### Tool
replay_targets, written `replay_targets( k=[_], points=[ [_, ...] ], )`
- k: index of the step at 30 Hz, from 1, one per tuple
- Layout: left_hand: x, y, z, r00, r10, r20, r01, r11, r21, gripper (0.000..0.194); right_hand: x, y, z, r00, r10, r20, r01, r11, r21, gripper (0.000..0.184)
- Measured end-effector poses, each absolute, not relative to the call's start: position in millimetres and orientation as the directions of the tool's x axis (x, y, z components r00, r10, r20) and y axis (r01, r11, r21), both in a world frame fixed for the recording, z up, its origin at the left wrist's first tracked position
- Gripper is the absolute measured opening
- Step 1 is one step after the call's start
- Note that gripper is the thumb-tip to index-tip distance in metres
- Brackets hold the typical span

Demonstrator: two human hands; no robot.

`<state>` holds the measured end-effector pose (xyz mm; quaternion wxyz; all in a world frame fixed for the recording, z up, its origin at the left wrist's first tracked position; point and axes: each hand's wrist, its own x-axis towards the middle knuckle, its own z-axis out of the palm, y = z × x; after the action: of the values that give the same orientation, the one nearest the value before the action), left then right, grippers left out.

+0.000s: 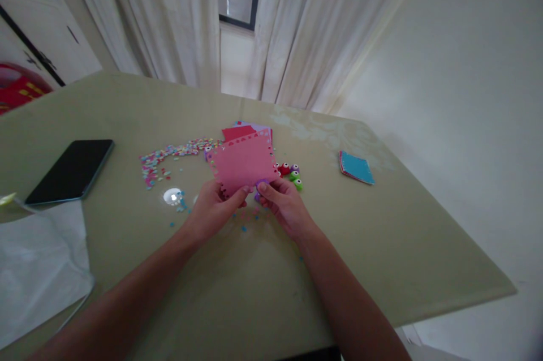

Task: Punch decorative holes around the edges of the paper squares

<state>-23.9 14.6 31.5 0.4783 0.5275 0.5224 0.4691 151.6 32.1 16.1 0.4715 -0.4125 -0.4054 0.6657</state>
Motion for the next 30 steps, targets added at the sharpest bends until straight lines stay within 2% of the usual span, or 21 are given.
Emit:
replay_targets(
  k=[7,16,30],
  points=[
    [-25,16,27,0.027,1.000,-0.009,0.092,0.006,0.996,0.030,151,31,17,-0.219,0.962,-0.164,-0.263,-0.220,-0.939,0.046],
    [-26,16,25,0.053,0.999,0.002,0.108,-0.008,0.994,0.033,144,29,20,-0.228,0.956,-0.187,-0.327,-0.256,-0.910,0.047],
    [-25,16,24,0.060,0.998,0.011,0.086,-0.016,0.996,0.031,142,30,14,-0.213,0.958,-0.193,-0.283,-0.250,-0.926,0.047]
  ],
)
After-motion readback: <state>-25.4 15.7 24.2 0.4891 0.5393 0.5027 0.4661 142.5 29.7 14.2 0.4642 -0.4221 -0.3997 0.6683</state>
